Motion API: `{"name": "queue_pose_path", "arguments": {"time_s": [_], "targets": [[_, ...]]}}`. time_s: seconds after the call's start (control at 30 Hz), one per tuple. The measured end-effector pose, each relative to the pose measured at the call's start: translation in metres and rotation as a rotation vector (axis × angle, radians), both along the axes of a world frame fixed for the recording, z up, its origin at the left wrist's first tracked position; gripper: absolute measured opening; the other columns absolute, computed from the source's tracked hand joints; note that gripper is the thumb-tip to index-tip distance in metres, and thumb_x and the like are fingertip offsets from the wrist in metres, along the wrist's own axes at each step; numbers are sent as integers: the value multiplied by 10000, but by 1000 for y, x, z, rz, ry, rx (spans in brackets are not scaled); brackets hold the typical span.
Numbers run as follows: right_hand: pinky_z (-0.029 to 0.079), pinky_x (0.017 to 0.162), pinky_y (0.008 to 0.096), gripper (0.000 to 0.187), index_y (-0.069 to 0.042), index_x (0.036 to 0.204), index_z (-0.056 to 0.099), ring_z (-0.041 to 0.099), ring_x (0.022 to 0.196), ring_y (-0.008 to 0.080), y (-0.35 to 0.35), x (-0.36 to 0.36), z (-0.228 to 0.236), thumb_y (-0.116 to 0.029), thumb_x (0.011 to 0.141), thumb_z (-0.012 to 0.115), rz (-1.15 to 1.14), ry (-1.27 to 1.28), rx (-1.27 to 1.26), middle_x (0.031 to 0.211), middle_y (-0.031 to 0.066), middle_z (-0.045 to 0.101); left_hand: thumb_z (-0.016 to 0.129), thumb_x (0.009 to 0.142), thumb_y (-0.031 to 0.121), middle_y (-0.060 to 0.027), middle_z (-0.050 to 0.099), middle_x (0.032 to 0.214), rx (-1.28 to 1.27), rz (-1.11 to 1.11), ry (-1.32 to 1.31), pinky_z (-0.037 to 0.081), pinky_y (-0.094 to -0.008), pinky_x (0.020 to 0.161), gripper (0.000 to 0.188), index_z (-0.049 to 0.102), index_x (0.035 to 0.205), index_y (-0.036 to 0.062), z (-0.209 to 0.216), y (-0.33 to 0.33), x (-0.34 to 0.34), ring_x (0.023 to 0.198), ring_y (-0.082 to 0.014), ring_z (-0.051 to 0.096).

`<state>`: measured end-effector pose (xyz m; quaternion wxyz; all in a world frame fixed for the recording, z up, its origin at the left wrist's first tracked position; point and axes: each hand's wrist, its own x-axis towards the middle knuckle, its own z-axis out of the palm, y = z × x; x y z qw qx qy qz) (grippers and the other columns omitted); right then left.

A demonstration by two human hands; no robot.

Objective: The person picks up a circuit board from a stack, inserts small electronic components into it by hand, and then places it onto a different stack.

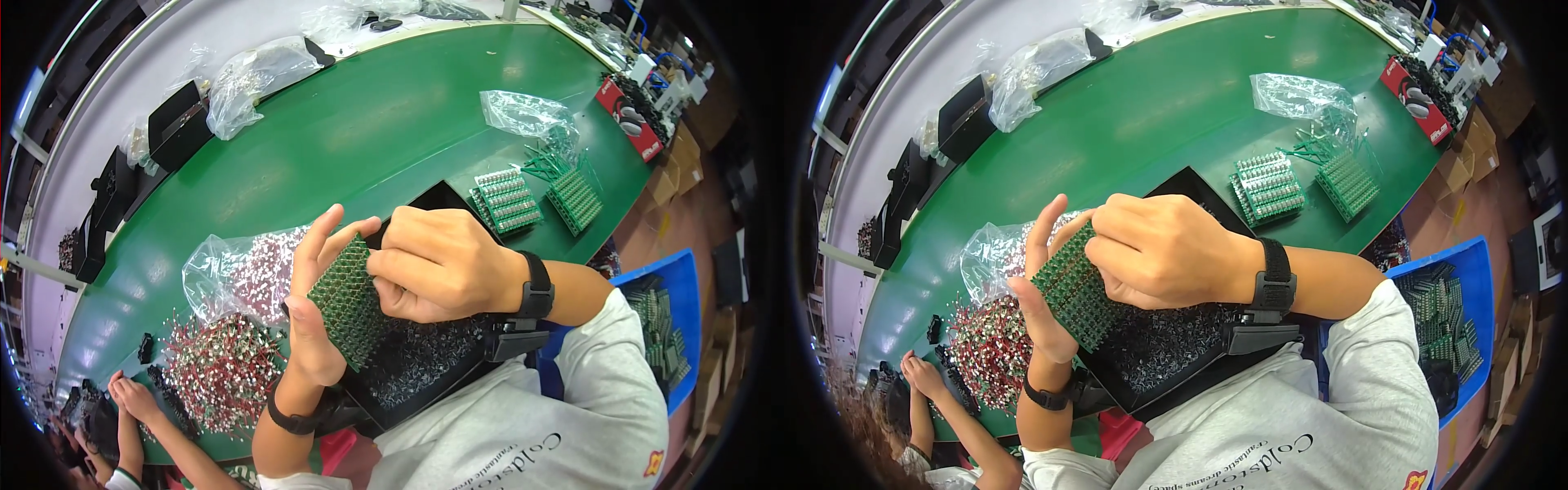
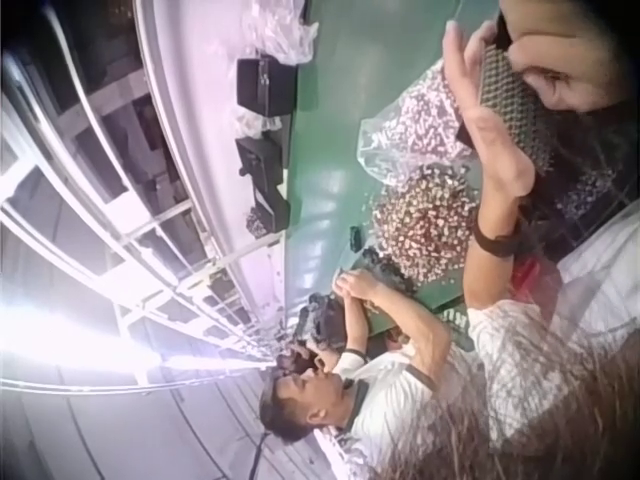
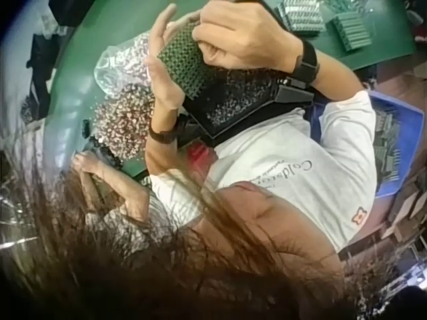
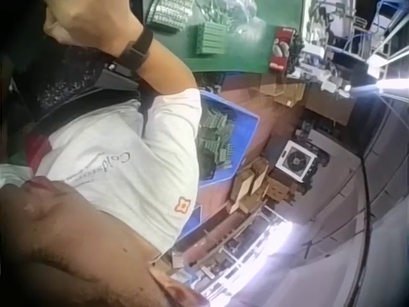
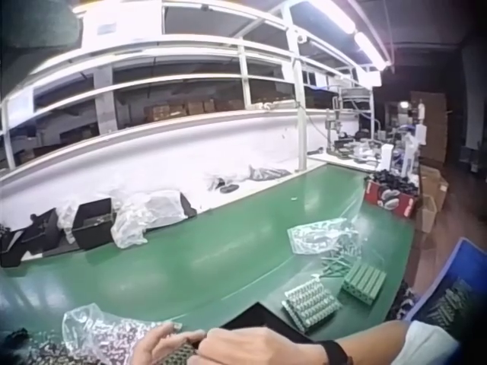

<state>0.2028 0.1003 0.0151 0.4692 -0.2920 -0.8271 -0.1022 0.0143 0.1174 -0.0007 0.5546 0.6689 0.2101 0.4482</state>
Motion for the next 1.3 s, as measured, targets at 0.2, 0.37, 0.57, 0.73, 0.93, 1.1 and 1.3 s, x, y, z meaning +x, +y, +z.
{"name": "queue_pose_path", "arguments": {"time_s": [0.2,0.37,0.57,0.73,0.93,1.1,1.3], "targets": [[478,496,312,227,-23,855,641,566,629,221,1,-3,-1,-10,647,730,-18,-17,-18,768,57,520,174,983,720,-289,538,1356,26,19,46,364,-461,1103,941,314,1502,-52,0,0,-2,1283,-347,525],[475,489,312,203,-25,826,625,565,619,224,0,-1,-2,-4,646,715,-4,-17,-13,741,57,496,210,988,710,-285,522,1376,17,-17,33,377,-448,1094,927,298,1508,-52,1,-2,1,1265,-337,536],[466,483,311,198,-29,820,624,554,607,222,1,0,2,-4,643,708,-56,-25,-10,739,52,495,239,982,718,-286,501,1394,-76,-35,-59,393,-431,1085,924,277,1517,-35,2,-1,-2,1277,-324,522],[470,491,312,210,-28,829,632,550,608,220,2,-2,-3,-11,637,715,-49,-13,-16,746,50,506,233,979,725,-288,494,1398,-96,-29,-79,394,-437,1090,931,265,1520,-32,1,-3,1,1288,-326,513],[471,490,311,229,-17,834,634,552,608,218,2,-1,-2,-8,620,717,-32,-44,-11,748,54,514,220,987,712,-286,489,1402,0,-12,70,400,-437,1079,916,268,1519,-32,2,-2,-4,1258,-323,540],[524,576,327,214,-57,765,561,595,746,210,-2,4,1,-109,651,735,-84,-71,-3,838,61,561,245,977,728,-282,492,1400,-137,-22,-85,417,-412,1057,929,278,1515,-29,3,-2,-1,1212,-298,563],[473,485,326,190,-25,800,621,554,595,223,5,-1,-3,14,631,696,-56,14,0,730,60,507,271,957,757,-287,492,1396,-136,7,-92,433,-409,1043,959,265,1520,-19,4,-4,2,1185,-289,574]]}}
